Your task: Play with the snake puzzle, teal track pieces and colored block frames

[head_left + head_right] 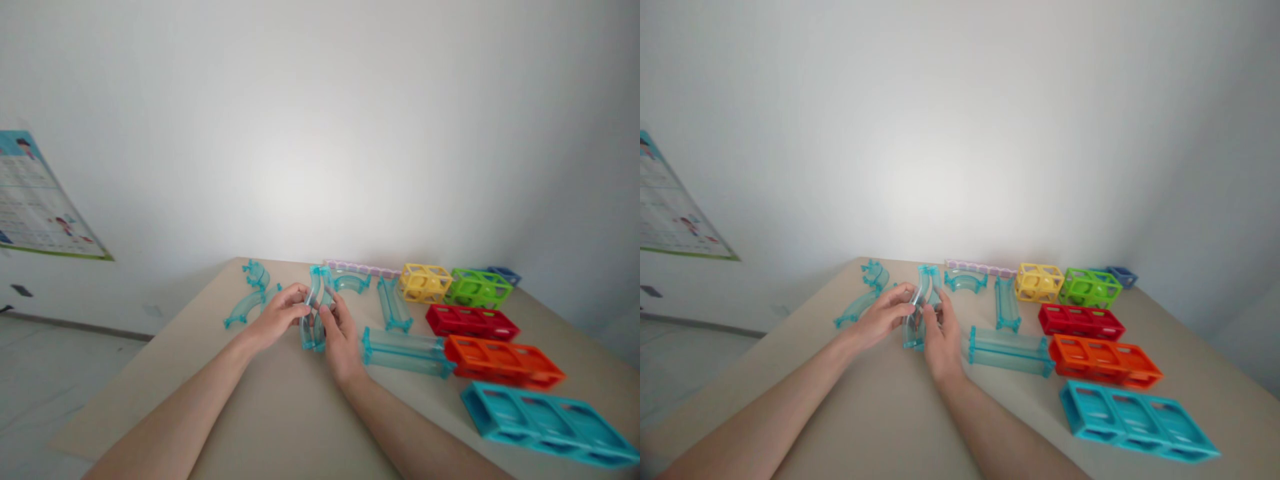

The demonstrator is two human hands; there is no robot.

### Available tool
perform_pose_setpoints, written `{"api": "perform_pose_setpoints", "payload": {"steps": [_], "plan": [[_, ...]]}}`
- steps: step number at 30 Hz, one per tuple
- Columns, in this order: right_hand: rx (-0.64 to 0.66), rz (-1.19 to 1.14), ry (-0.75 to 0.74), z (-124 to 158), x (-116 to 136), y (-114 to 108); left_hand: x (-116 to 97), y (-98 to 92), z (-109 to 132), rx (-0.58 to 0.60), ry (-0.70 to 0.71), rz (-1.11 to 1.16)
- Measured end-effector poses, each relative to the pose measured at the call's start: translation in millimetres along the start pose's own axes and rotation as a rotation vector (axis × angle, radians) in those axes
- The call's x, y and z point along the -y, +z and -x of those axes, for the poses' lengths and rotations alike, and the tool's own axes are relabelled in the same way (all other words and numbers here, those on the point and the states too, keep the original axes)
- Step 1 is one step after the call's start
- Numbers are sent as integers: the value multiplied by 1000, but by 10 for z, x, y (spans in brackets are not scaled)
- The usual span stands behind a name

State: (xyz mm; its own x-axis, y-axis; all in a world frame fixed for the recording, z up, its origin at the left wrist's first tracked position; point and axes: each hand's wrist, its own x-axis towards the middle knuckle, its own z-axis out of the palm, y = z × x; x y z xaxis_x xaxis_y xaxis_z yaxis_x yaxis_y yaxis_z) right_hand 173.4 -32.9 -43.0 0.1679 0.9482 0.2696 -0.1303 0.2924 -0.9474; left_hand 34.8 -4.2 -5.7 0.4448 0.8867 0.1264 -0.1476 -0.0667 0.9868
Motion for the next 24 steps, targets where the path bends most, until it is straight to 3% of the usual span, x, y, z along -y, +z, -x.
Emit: {"api": "perform_pose_setpoints", "payload": {"steps": [8,11,15,17,24], "plan": [[15,-25,-21,19,22,-8,-55,19,29,21,32,-15],[46,9,-52,24,44,-10,-58,34,26,-74,47,36],[134,94,-84,39,41,-2,-33,24,-29,-312,135,-18],[148,122,-95,58,42,8,-20,15,-57,-375,174,-52],[126,60,-81,107,90,31,-15,55,-62,-344,247,-84]]}}
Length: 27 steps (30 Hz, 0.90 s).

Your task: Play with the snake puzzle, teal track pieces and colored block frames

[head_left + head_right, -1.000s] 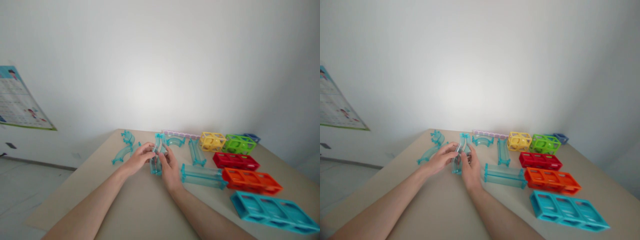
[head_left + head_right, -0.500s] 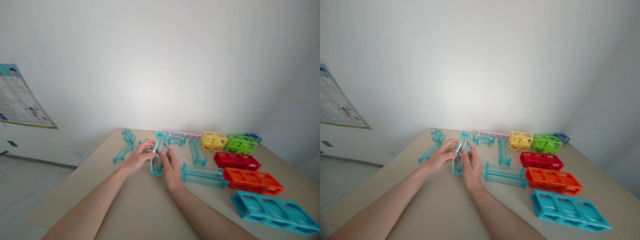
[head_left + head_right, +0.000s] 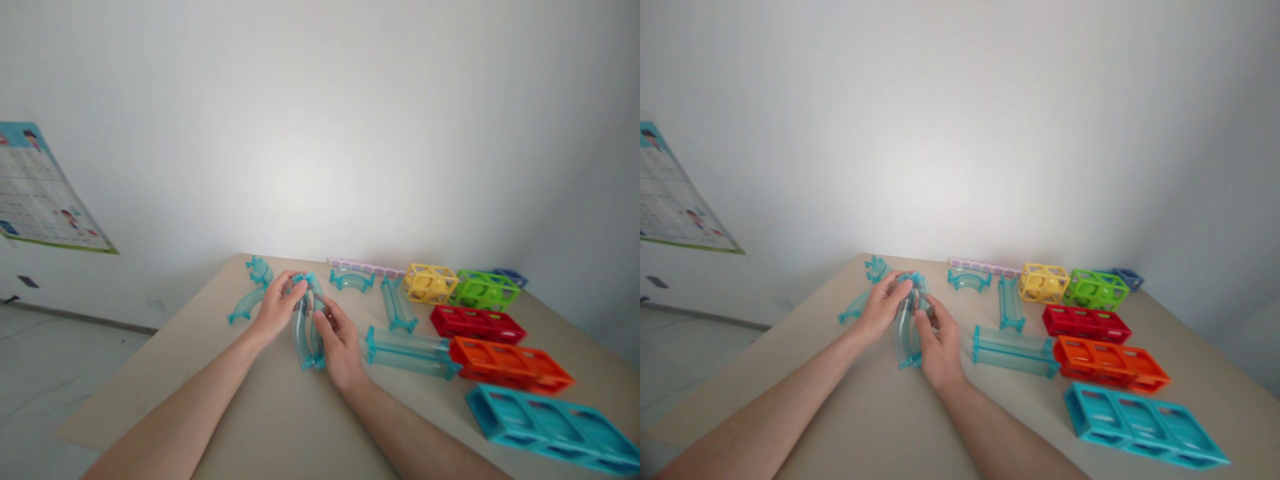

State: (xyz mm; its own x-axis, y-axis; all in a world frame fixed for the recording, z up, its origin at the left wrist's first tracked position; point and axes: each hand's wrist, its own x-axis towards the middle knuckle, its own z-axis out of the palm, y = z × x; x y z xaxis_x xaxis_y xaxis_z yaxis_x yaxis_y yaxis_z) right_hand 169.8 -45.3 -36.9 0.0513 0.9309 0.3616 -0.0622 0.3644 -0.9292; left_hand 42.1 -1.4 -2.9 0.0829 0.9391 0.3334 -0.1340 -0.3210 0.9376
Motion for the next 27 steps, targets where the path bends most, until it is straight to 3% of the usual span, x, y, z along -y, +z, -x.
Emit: {"api": "perform_pose_setpoints", "payload": {"steps": [3,6,12,22,27], "plan": [[-77,-71,77,-41,-1,-25,0,17,23,26,-22,14],[-130,-19,53,-73,-4,-53,-1,26,33,23,-28,27],[13,93,-23,-29,-36,-4,-17,30,21,-77,52,-28],[61,32,11,-33,-65,-2,12,14,-4,-132,22,0],[80,-22,29,-22,-16,-21,28,-26,-66,-293,101,87]]}}
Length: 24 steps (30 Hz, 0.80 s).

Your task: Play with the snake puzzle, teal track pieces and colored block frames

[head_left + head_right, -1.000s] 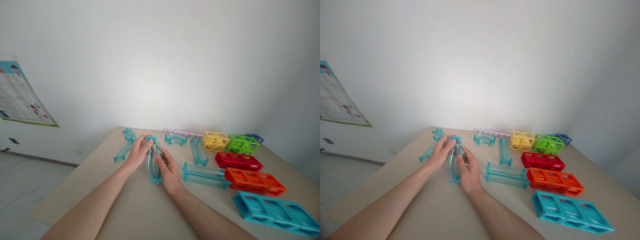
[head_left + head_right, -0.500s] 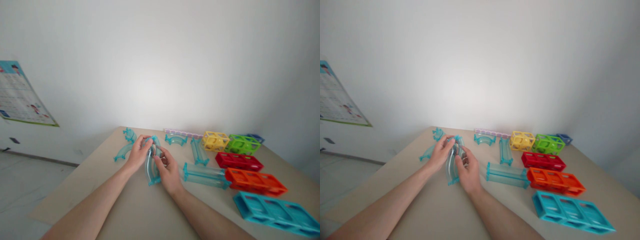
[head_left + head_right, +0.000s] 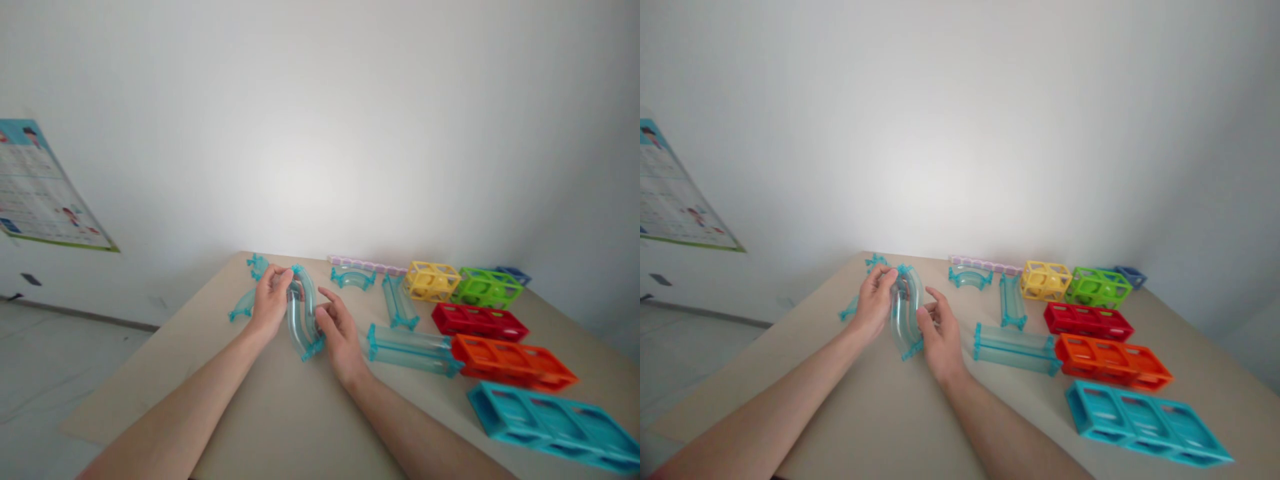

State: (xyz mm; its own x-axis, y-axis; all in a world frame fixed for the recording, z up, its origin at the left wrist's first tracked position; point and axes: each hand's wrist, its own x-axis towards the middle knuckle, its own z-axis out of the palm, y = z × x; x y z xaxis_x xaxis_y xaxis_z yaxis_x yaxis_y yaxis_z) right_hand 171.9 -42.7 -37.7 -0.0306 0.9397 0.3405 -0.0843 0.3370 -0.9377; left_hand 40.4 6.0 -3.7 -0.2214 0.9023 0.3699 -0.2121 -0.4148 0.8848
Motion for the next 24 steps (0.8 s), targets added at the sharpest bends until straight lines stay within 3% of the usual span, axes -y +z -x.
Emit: {"api": "perform_pose_setpoints", "payload": {"steps": [5,11,16,21,24], "plan": [[3,208,7,-2,-14,12,-34,-44,-87,-117,12,228],[-196,392,-180,-28,-7,-39,-15,-116,-69,62,-47,263],[-231,581,-320,-13,37,-62,29,-134,-39,165,15,-80],[-283,950,-411,17,159,-44,114,-121,-37,250,62,-417],[-157,939,-521,72,243,-12,219,-117,-26,251,28,-440]]}}
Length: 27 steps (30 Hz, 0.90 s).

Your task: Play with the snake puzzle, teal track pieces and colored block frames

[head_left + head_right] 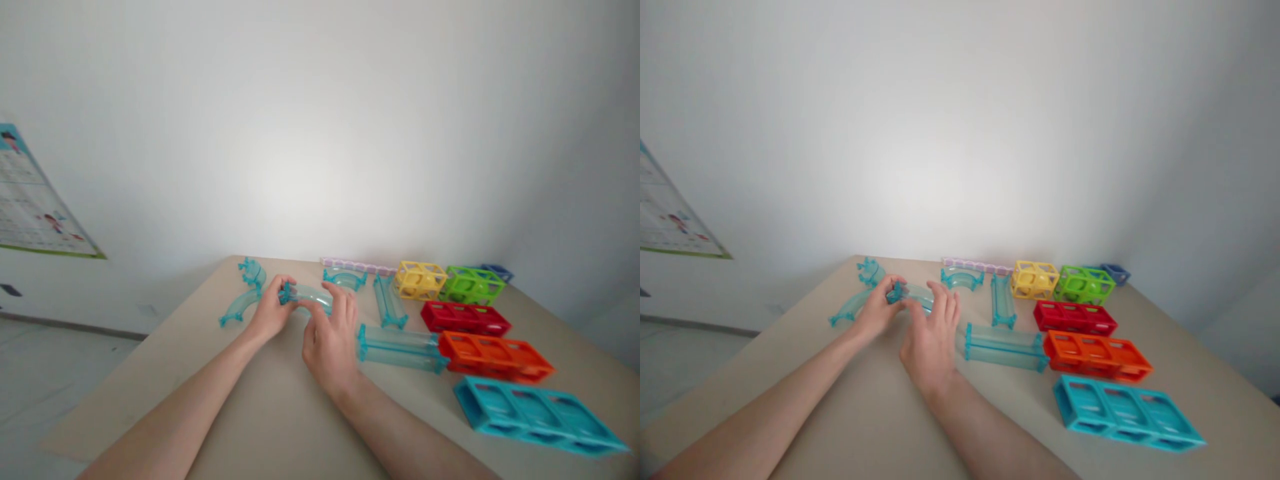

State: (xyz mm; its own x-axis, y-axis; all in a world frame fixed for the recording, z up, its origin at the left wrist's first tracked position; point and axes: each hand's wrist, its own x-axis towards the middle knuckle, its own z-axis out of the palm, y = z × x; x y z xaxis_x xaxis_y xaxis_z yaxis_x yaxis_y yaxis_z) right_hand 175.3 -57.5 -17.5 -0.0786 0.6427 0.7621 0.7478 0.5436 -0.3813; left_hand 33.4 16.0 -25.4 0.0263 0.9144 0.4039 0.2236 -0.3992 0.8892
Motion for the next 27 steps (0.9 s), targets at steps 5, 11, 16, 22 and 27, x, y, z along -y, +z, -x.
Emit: {"api": "perform_pose_setpoints", "payload": {"steps": [5,11,16,22,27], "plan": [[203,-315,-229,61,75,8,130,79,46,50,6,-58],[261,-391,-298,69,84,46,168,133,33,57,24,-42],[270,-425,-332,61,111,67,154,217,63,16,148,-157],[288,-412,-354,77,120,107,272,388,16,35,257,-403],[300,-413,-343,79,111,99,364,497,-189,118,224,-484]]}}
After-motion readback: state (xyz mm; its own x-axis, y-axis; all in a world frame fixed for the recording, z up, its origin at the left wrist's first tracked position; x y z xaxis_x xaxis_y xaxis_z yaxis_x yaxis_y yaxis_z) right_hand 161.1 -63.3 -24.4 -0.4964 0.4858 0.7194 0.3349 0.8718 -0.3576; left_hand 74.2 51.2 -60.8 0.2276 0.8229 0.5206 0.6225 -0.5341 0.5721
